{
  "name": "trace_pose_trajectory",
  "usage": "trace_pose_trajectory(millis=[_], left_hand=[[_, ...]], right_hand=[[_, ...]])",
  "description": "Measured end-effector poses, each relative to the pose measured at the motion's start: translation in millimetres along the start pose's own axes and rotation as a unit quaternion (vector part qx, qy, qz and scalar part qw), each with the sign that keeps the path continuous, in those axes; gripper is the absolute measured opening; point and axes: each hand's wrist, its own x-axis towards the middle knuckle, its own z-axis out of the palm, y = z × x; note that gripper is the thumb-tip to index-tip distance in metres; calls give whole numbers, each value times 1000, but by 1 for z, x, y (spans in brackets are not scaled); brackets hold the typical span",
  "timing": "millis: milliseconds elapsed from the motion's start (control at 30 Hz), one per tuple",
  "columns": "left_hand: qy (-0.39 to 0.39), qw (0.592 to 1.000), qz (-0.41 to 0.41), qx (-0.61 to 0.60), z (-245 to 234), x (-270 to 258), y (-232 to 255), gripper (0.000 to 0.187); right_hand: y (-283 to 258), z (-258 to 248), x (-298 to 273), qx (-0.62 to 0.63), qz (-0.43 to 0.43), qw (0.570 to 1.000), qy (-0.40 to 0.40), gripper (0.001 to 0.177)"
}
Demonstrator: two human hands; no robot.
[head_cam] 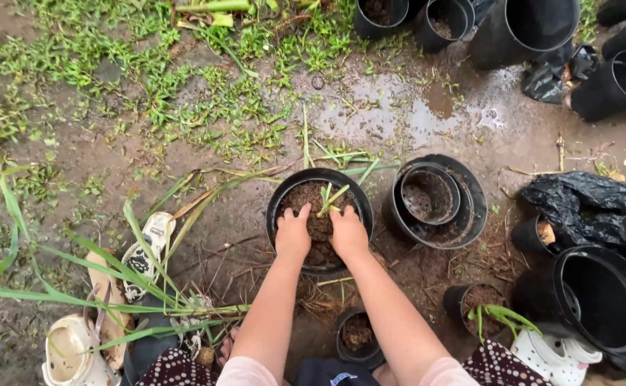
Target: Planting small plant shoots into soil-filled plastic pots by hand.
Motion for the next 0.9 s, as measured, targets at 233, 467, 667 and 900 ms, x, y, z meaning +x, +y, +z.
trace_pose_trajectory(millis=[233, 467, 667, 900], left_hand=[[43, 977, 6, -207, -40, -50, 22, 82], [16, 992, 78, -96, -15, -53, 20, 77], [-40, 998, 53, -18, -19, -51, 25, 72], [-44, 978, 25, 203, 6, -65, 10, 63]], right_hand=[[-4, -13, -18, 96, 69, 993, -1, 69], [-23, 17, -37, 1, -28, 1000, 14, 54], [-24, -1, -36, -43, -10, 997, -64, 53], [-6, 18, -40, -115, -25, 991, -62, 47]])
